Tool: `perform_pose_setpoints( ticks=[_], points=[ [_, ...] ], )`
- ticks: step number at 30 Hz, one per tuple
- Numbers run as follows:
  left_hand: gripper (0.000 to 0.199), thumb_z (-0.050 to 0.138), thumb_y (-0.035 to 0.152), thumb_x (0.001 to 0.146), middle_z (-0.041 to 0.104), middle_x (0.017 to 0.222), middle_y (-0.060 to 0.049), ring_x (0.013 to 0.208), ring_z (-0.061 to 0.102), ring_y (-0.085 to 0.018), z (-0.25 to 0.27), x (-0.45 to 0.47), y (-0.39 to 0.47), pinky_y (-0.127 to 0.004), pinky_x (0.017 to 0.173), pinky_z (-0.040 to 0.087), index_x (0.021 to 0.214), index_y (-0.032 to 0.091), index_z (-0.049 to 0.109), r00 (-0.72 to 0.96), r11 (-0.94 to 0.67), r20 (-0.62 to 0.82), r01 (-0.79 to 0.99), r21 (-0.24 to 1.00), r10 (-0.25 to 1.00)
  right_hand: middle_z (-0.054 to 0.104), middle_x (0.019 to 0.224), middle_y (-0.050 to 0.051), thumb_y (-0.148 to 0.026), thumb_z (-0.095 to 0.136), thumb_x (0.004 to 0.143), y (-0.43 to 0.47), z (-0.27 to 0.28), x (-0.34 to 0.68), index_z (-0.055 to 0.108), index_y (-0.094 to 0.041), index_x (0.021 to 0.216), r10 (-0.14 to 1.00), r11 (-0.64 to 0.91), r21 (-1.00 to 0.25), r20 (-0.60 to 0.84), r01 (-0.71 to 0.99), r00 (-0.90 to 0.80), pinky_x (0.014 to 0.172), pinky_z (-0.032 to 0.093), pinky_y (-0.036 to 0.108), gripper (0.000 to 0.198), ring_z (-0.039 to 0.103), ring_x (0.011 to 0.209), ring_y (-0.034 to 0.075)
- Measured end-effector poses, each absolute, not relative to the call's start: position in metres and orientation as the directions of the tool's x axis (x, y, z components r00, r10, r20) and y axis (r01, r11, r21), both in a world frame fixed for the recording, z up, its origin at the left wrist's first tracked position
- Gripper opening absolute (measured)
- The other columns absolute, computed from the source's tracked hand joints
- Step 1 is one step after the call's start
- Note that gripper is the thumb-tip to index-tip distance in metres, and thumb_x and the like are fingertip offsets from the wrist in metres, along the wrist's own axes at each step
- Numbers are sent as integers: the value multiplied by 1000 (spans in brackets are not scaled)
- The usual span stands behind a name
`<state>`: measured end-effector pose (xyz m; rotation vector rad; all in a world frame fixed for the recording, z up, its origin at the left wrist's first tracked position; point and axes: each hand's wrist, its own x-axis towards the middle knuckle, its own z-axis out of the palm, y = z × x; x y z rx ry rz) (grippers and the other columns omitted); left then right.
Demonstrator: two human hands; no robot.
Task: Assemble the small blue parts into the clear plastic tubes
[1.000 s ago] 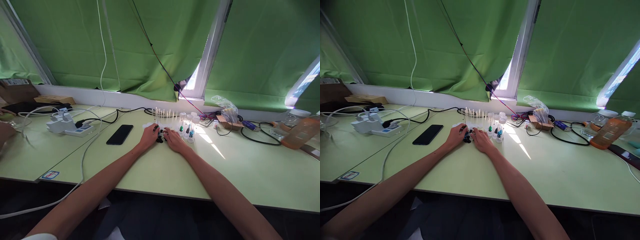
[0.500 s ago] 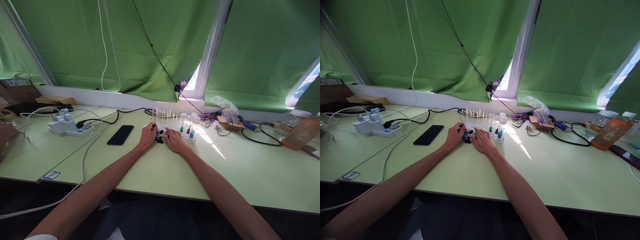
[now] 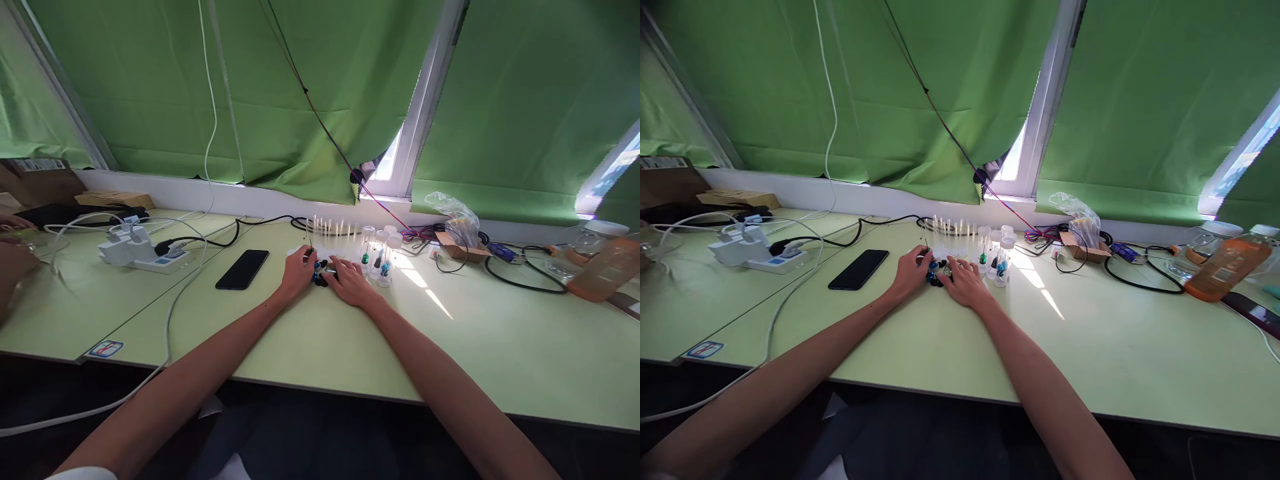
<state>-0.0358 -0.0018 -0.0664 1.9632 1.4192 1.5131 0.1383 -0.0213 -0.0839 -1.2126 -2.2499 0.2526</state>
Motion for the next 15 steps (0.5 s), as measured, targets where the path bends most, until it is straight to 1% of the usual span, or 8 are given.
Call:
perform_pose_setpoints(
  ticks=[6,15],
  points=[
    [20,50,40,88,70,87,-4,79,72,-20,-68,-36,-1,-29,71,53,86,21,57,-34,-481,579,520,706,815,59,133,13,-52,32,99,-22,-83,139,28,-18,147,816,567,-399,390,721,-426,110,20,49,59,36,136,26],
    [20,51,39,87,69,85,-4,78,72,-20,-67,-35,-1,-28,69,52,85,21,57,-42,-470,565,507,722,824,55,134,15,-52,40,96,-22,-84,140,28,-16,147,795,590,-389,432,708,-425,108,26,46,63,41,131,27]
  ],
)
